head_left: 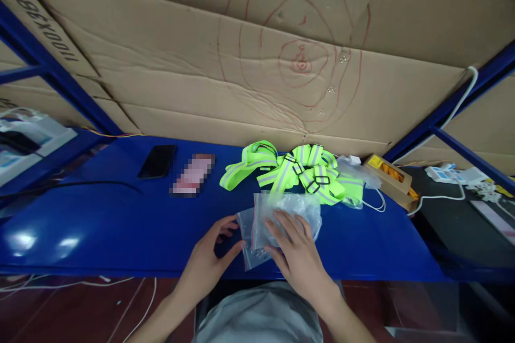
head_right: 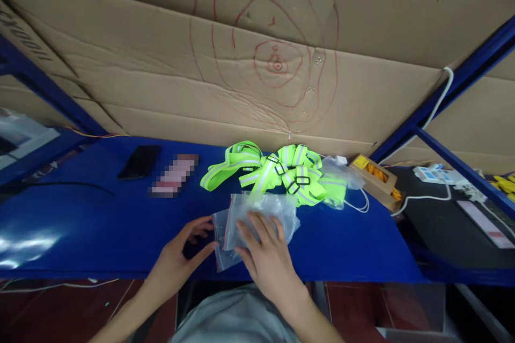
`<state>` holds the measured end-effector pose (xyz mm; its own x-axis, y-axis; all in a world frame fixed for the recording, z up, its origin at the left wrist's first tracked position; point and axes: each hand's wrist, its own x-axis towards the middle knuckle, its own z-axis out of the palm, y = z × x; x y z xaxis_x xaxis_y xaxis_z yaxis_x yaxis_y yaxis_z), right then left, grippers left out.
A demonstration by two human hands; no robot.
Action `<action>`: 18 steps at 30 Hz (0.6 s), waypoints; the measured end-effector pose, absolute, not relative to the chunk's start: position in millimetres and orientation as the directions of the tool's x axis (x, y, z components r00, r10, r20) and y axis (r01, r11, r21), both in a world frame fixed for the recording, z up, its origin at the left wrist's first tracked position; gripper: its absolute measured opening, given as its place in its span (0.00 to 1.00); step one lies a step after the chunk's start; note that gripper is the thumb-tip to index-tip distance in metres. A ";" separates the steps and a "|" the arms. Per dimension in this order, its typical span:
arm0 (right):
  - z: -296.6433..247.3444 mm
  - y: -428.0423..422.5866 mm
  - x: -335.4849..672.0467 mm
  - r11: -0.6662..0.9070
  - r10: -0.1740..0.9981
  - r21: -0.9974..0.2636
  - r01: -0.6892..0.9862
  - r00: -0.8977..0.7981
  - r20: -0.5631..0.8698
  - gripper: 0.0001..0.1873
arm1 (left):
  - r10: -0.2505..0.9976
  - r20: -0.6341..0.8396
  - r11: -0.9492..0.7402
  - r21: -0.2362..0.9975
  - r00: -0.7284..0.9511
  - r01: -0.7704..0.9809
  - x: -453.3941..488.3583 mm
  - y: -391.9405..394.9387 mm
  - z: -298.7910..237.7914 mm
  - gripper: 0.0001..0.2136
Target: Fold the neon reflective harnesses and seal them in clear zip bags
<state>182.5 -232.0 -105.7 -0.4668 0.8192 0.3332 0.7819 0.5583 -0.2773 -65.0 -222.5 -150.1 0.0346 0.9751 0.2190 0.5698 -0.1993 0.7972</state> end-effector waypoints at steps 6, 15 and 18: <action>-106.9 -234.2 188.8 0.630 0.775 -0.306 0.714 -0.550 0.311 0.23 | 0.984 0.154 -0.167 0.970 0.087 0.177 -26.2 -186.9 -130.6 0.20; -128.1 -223.7 202.7 0.613 0.790 -0.364 0.702 -0.532 0.304 0.23 | 0.991 0.127 -0.130 0.968 0.031 0.215 5.7 -171.8 -147.2 0.26; -111.4 -216.5 220.5 0.684 0.729 -0.377 0.625 -0.553 0.403 0.20 | 0.986 0.019 -0.048 0.983 0.164 0.177 5.3 -169.2 -152.6 0.39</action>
